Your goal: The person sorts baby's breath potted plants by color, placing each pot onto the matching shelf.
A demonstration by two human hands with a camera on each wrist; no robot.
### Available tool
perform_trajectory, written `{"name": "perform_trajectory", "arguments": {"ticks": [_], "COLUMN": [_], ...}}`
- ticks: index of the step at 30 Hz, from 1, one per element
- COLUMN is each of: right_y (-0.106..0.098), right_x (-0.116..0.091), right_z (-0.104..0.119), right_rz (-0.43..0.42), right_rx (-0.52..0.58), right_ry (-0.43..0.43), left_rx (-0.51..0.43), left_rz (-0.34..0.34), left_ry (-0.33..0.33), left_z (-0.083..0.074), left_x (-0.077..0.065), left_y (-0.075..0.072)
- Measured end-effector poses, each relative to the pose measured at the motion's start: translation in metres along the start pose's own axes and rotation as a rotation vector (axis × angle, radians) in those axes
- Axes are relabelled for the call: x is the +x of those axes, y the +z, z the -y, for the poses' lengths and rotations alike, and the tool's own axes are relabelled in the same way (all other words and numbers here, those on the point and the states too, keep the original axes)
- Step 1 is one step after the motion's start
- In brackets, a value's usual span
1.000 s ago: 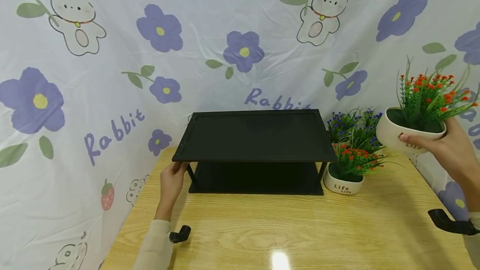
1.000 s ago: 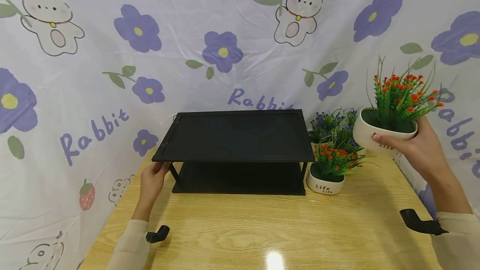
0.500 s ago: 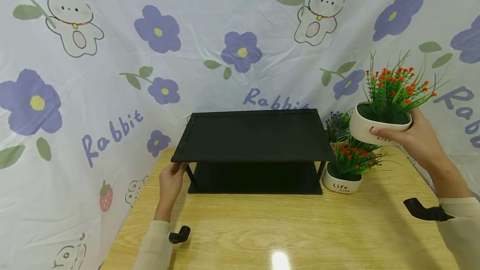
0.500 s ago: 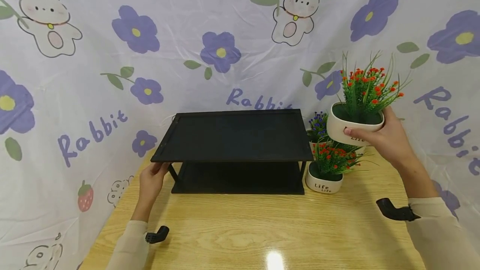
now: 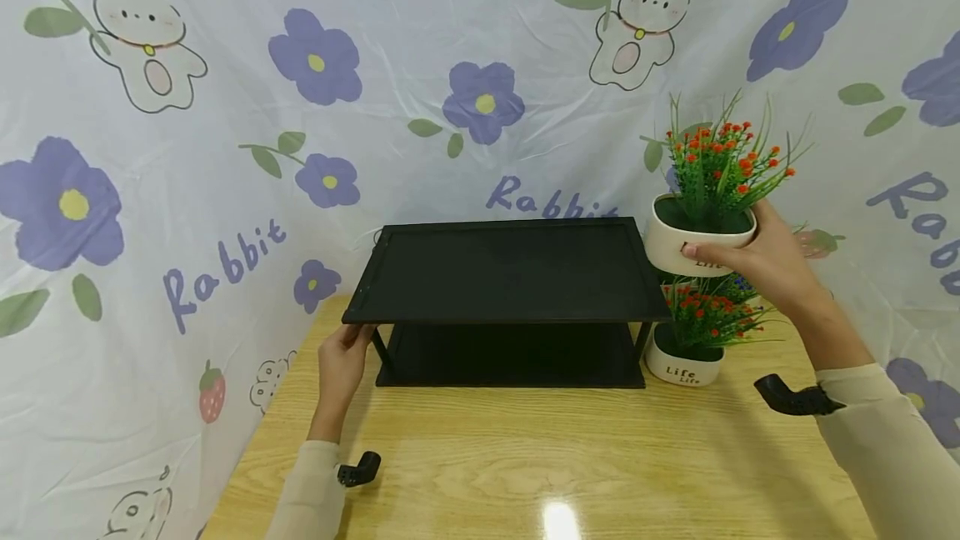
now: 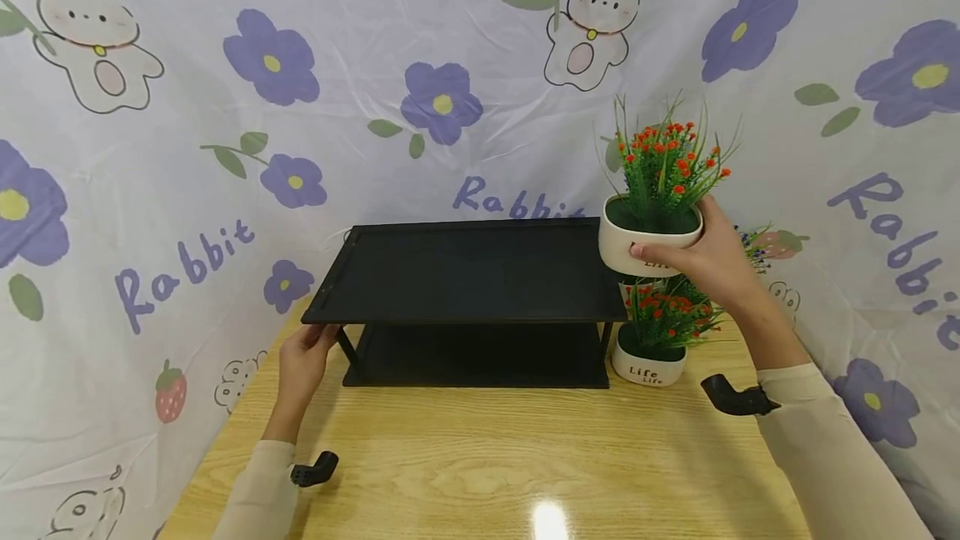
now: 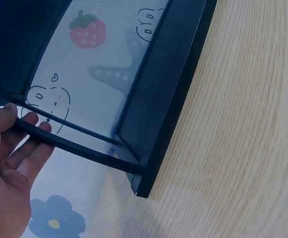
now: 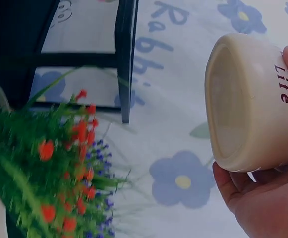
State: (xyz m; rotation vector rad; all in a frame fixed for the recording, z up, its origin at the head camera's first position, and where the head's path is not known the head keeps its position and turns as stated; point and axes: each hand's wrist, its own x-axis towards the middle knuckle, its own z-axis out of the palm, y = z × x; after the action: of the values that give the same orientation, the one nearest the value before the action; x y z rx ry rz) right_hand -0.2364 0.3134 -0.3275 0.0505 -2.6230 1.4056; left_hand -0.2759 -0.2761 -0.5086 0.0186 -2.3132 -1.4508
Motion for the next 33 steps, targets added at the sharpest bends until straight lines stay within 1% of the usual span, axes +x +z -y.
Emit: {"name": "perform_trajectory", "arguments": {"ticks": [5,11,15,20,22,26,28,31,33], "right_y": [0.014,0.029,0.041,0.06,0.069,0.088,0.097,0.109,0.116], "right_x": [0.008,0.019,0.025,0.033,0.037,0.045,0.049,0.053,0.056], "right_z": [0.011,0.025,0.037,0.053,0.06,0.07,0.074,0.083,0.088], "right_rz": [0.022,0.036,0.064,0.101,0.111,0.126,0.132,0.139,0.145], "right_rx": [-0.012,-0.018,-0.005,0.005,0.017,0.048,0.06,0.049,0.027], "right_ry": [-0.003,-0.033,-0.043,-0.058,-0.083,-0.174,-0.202,-0.215,-0.2], "left_rx": [-0.004,-0.003,-0.009,-0.008,-0.009,-0.015,-0.015,-0.02,-0.03], "left_rz": [0.001,0.001,0.0,0.0,0.002,0.004,0.002,-0.001,-0.002], "left_ry": [0.004,-0.003,-0.005,-0.001,0.002,0.004,0.004,0.001,0.004], "left_z": [0.0,0.0,-0.001,-0.001,-0.002,-0.001,-0.001,0.0,-0.001], "left_x": [0.0,0.001,0.001,0.0,0.0,0.0,0.0,0.001,0.0], "left_y": [0.0,0.001,0.001,0.0,0.0,0.0,0.0,0.0,0.0]}}
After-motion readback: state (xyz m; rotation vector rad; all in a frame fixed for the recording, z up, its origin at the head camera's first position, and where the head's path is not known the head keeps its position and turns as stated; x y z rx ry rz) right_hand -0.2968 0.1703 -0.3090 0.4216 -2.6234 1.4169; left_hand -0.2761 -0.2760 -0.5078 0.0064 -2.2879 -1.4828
